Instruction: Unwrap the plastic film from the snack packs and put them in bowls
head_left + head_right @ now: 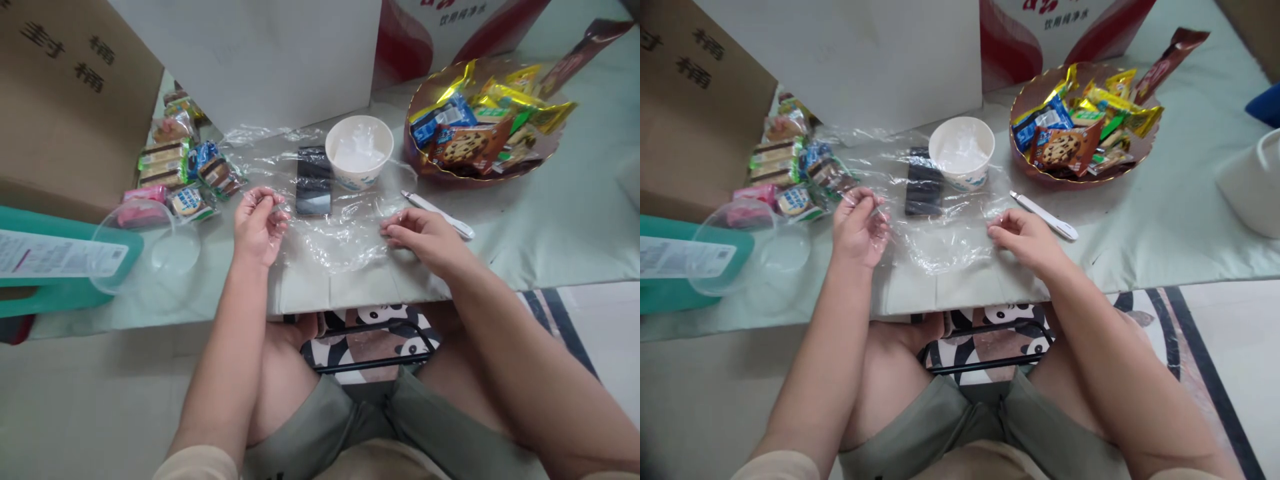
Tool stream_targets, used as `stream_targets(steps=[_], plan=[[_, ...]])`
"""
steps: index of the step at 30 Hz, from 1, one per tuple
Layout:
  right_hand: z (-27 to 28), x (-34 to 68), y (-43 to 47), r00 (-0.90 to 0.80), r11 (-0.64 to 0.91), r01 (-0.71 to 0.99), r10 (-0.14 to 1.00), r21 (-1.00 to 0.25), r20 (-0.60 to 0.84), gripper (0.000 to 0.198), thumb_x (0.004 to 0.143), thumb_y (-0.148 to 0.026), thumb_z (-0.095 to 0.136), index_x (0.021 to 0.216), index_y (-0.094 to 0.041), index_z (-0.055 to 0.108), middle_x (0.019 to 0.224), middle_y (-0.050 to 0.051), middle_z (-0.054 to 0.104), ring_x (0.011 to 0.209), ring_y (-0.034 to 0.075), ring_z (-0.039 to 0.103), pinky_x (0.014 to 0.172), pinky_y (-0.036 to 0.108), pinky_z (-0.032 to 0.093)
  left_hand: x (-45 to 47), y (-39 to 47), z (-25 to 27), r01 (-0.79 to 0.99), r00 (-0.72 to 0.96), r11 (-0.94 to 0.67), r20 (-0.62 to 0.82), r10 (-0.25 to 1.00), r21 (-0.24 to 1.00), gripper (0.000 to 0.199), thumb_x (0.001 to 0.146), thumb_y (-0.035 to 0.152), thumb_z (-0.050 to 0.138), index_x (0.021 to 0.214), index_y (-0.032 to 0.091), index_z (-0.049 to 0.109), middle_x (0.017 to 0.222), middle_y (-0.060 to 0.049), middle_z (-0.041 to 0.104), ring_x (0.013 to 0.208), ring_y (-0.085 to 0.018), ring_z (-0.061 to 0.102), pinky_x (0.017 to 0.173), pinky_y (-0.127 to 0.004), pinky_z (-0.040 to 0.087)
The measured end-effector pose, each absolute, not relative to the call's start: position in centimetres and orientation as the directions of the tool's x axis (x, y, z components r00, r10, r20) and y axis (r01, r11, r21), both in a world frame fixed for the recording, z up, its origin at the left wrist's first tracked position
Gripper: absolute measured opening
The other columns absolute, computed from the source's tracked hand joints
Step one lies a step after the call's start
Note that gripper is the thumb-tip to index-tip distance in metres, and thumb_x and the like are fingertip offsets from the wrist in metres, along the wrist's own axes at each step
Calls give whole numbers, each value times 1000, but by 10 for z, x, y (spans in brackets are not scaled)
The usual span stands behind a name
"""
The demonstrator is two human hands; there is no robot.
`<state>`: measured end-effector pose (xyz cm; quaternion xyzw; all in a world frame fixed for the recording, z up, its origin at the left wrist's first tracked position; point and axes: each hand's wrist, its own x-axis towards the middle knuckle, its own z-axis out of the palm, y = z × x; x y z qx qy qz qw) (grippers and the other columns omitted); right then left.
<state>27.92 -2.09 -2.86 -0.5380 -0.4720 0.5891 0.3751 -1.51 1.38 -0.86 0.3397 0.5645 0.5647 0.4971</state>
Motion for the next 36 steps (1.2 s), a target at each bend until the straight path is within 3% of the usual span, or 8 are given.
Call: stream_targets(steps=[5, 12, 16, 19, 22, 26, 30, 36], plan=[[-32, 272, -18, -14, -243, -30, 970, -969, -243, 37, 85, -54, 69, 86, -26, 44, 85, 1, 74, 66, 16, 71, 54, 29, 58, -12, 13, -16, -69, -264, 69, -85, 961, 995, 37, 82, 50, 77, 105, 28, 59, 86, 4, 68, 53, -6, 59, 41, -19, 35], [-40, 280, -14, 165, -168, 62, 974, -984, -156, 23, 91, -41, 62, 91, -28, 43, 53, -10, 49, 33, 9, 40, 33, 22, 27, 0, 9, -20, 131, -309, 82, -38, 950, 988, 36, 90, 55, 70, 104, 25, 56, 53, 10, 48, 35, -4, 37, 35, -20, 21], [-43, 290, -13, 264, -76, 166, 964, -983, -30, 17, 91, -33, 61, 100, -29, 48, 53, -10, 45, 37, 12, 41, 40, 26, 32, -1, 9, -20, 148, -334, 105, -50, 941, 983, 30, 93, 50, 67, 101, 24, 56, 49, 11, 43, 34, -4, 35, 35, -20, 19], [-34, 292, -18, 358, 127, 362, 896, -924, 264, 13, 90, -28, 59, 100, -28, 51, 66, -4, 54, 53, 15, 53, 53, 32, 44, -1, 9, -20, 136, -323, 144, -93, 942, 980, 28, 94, 48, 67, 98, 23, 57, 47, 11, 43, 30, -3, 31, 33, -20, 15], [-25, 286, -27, 108, 391, 511, 855, -766, 508, 20, 85, -28, 65, 103, -26, 57, 88, 3, 66, 79, 20, 64, 73, 37, 52, 1, 10, -17, 123, -331, 176, -127, 935, 977, 22, 94, 42, 67, 98, 22, 57, 46, 11, 46, 29, -4, 32, 31, -19, 14], [-27, 274, -32, -339, 485, 575, 874, -659, 348, 32, 82, -27, 68, 114, -23, 64, 92, 6, 71, 91, 25, 66, 85, 42, 52, 5, 11, -14, 146, -390, 225, -153, 908, 963, 5, 98, 27, 59, 97, 22, 58, 45, 11, 44, 29, -5, 33, 31, -17, 17], [-27, 272, -31, -303, 440, 502, 896, -745, 324, 4, 87, -23, 64, 84, -23, 66, 73, 2, 65, 74, 19, 61, 73, 34, 49, 6, 12, -11, 185, -425, 258, -160, 891, 948, 7, 99, 18, 51, 97, 21, 57, 44, 11, 44, 28, -6, 32, 31, -15, 19], [-7, 274, -46, -316, 283, 86, 917, -955, 244, 23, 83, -29, 77, 68, -23, 61, 72, 0, 62, 70, 14, 57, 69, 29, 48, -1, 12, -8, 231, -467, 343, -206, 860, 910, 11, 99, 20, 47, 100, 22, 58, 46, 9, 49, 26, -6, 31, 31, -17, 15]])
